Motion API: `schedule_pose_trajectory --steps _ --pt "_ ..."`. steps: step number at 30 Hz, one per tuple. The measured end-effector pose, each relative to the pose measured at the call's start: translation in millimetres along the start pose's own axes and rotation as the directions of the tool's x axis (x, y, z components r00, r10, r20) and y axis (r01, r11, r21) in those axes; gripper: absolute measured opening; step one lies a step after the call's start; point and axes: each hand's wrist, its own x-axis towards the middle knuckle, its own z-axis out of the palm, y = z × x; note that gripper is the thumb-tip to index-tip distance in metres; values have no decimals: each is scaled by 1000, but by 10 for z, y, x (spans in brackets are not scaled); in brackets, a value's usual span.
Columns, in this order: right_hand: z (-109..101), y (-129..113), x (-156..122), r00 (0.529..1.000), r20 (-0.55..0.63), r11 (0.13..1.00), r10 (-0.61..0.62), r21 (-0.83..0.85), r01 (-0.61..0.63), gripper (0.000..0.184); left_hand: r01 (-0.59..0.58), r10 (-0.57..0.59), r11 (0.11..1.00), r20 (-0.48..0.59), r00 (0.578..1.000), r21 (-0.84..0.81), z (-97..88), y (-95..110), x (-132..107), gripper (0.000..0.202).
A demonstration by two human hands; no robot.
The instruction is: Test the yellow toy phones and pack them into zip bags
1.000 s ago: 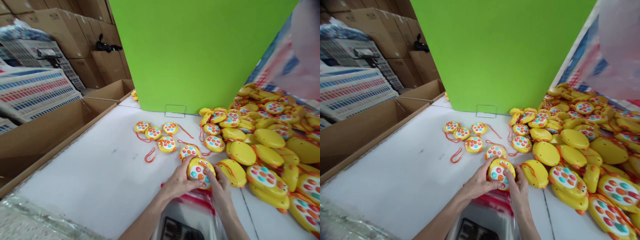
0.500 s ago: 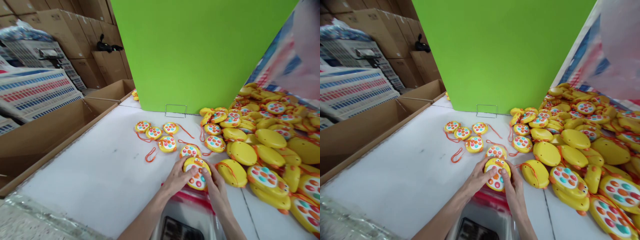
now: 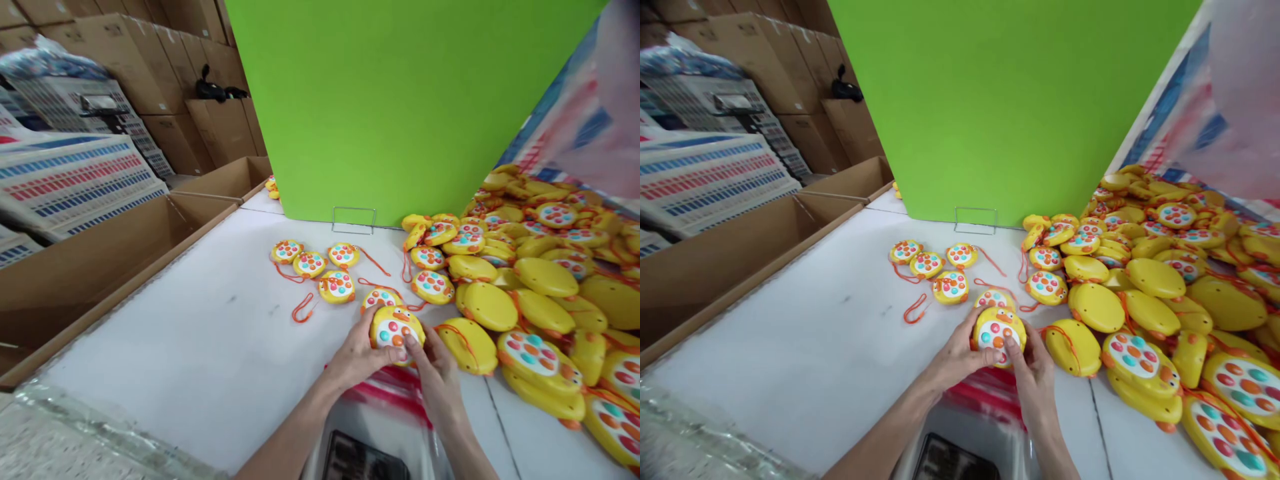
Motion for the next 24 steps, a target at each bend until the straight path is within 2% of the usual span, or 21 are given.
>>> schedule_pose_trajectory --steps 4,8,10,12,13,14,16,17,19,22,24 --pt "-10 51 12 1000 -11 1000 7 -6 -7 53 -27 23 995 -42 999 -99 13 -38 36 69" --pt "-11 87 -18 999 28 997 -29 -77 31 45 -41 -34 954 -244 969 -298 -61 -77 126 57" --pt "-28 68 -13 995 68 986 -67 -148 76 41 -85 -74 896 -336 939 -436 -145 -69 176 47" --pt "-73 8 59 988 101 944 -119 -298 145 39 -138 -116 795 -371 922 -590 -242 -31 210 38" --pt "-109 -36 131 977 137 883 -166 -420 209 38 -151 -135 737 -362 923 -659 -287 -4 218 33" --pt "-151 -85 229 959 188 785 -214 -551 283 38 -150 -149 683 -337 930 -715 -326 25 219 30" --pt "-245 -182 493 912 299 518 -281 -752 407 38 -109 -162 610 -259 952 -785 -374 74 205 27" --pt "-289 -220 647 902 319 425 -289 -802 420 38 -77 -163 598 -216 963 -797 -381 89 192 27" --pt "-355 -259 960 910 312 319 -273 -863 391 44 -8 -162 615 -136 977 -789 -359 92 165 31" --pt "-384 -224 1360 947 242 230 -211 -929 289 66 60 -157 687 -67 985 -724 -277 32 142 34" --pt "-365 -180 1539 967 197 192 -163 -955 227 74 71 -147 738 -58 987 -672 -225 -31 141 36"
